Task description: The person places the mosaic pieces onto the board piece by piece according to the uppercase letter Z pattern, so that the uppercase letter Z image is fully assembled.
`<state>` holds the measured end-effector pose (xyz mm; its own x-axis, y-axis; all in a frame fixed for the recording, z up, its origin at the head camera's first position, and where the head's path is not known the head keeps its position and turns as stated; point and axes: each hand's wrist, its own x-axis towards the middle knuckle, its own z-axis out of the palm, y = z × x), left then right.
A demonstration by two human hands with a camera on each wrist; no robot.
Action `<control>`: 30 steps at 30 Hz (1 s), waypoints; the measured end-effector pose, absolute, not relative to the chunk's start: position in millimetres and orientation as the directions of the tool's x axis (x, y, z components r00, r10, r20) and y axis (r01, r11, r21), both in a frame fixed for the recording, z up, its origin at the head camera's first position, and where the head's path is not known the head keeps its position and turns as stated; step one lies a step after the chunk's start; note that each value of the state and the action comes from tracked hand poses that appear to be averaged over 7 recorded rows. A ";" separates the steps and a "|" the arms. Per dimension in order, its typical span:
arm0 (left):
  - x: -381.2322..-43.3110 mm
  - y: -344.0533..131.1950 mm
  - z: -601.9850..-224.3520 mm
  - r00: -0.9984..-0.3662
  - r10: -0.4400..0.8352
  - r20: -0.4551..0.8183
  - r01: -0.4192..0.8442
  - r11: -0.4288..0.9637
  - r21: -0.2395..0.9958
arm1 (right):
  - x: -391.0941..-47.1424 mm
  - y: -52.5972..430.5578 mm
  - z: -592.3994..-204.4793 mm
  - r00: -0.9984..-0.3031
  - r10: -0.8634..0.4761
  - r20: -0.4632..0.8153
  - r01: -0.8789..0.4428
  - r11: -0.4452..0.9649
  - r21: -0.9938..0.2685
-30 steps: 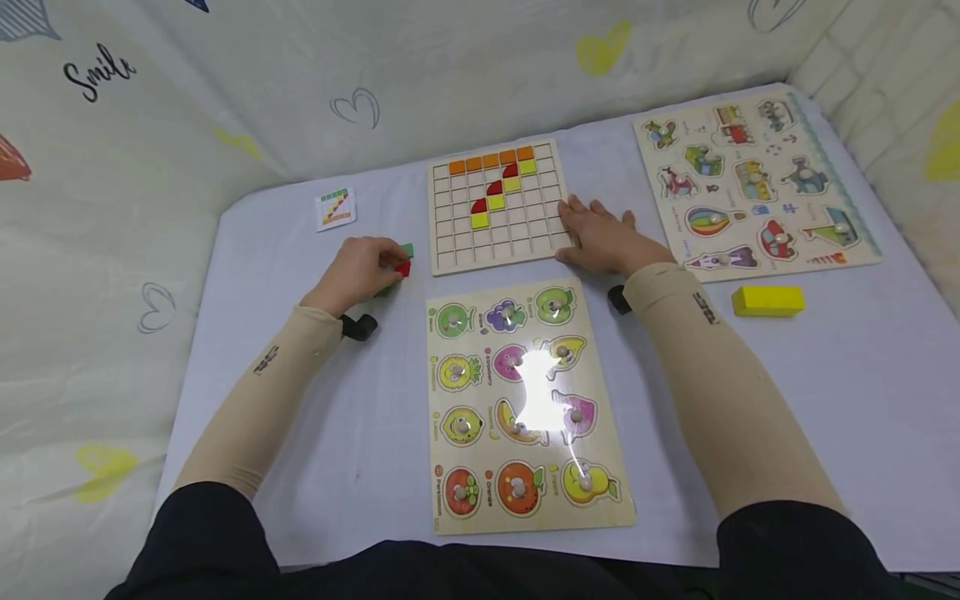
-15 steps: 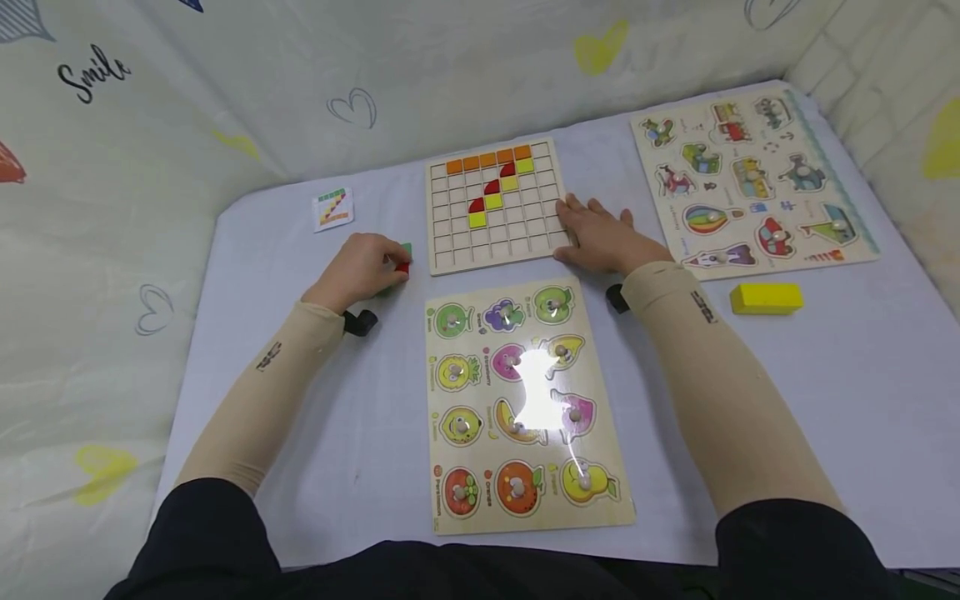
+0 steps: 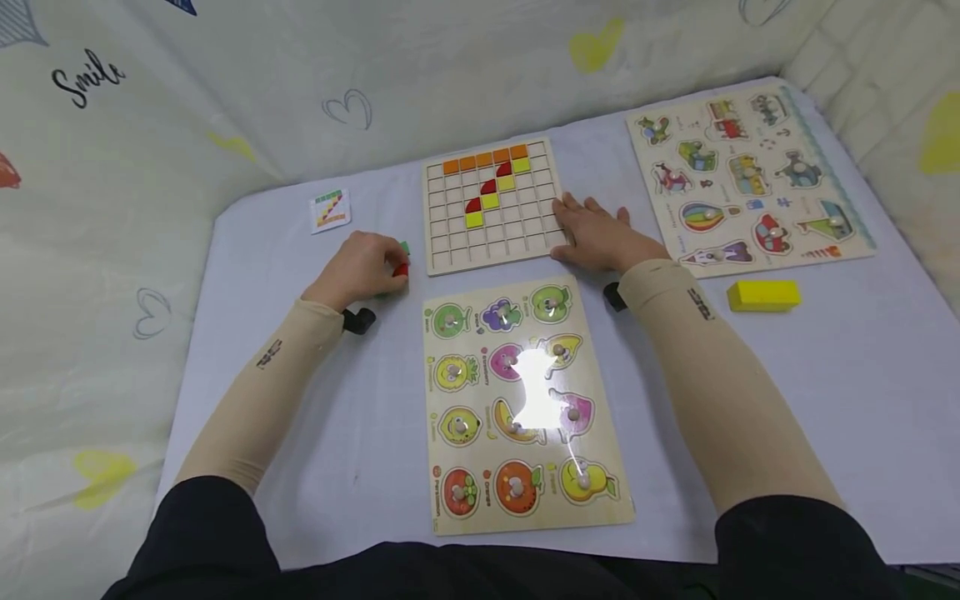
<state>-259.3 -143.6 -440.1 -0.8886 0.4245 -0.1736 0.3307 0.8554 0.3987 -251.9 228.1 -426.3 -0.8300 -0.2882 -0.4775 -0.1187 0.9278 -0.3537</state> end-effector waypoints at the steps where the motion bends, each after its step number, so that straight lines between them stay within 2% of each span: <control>1: -260.7 -141.7 -439.0 -0.890 0.426 -0.162 0.335 0.853 0.401 | -251.7 228.3 -425.9 -0.830 -0.287 -0.477 -0.117 0.928 -0.355; 8: -281.1 -113.6 -432.4 -0.905 0.409 -0.120 0.323 0.841 0.434 | -250.3 229.5 -424.5 -0.832 -0.284 -0.476 -0.109 0.926 -0.361; 18: -304.6 -66.9 -437.2 -0.903 0.386 -0.187 0.272 0.852 0.447 | -246.1 221.6 -428.7 -0.831 -0.294 -0.472 -0.106 0.917 -0.385; 30: -310.4 -55.6 -435.7 -0.902 0.361 -0.235 0.219 0.854 0.472 | -246.4 227.3 -424.9 -0.841 -0.284 -0.461 -0.118 0.927 -0.357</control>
<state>-310.4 -55.6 -435.7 -0.9024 0.3612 -0.2352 0.2187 0.8539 0.4723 -246.4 227.3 -424.9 -0.8406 -0.2844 -0.4611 -0.1176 0.9266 -0.3572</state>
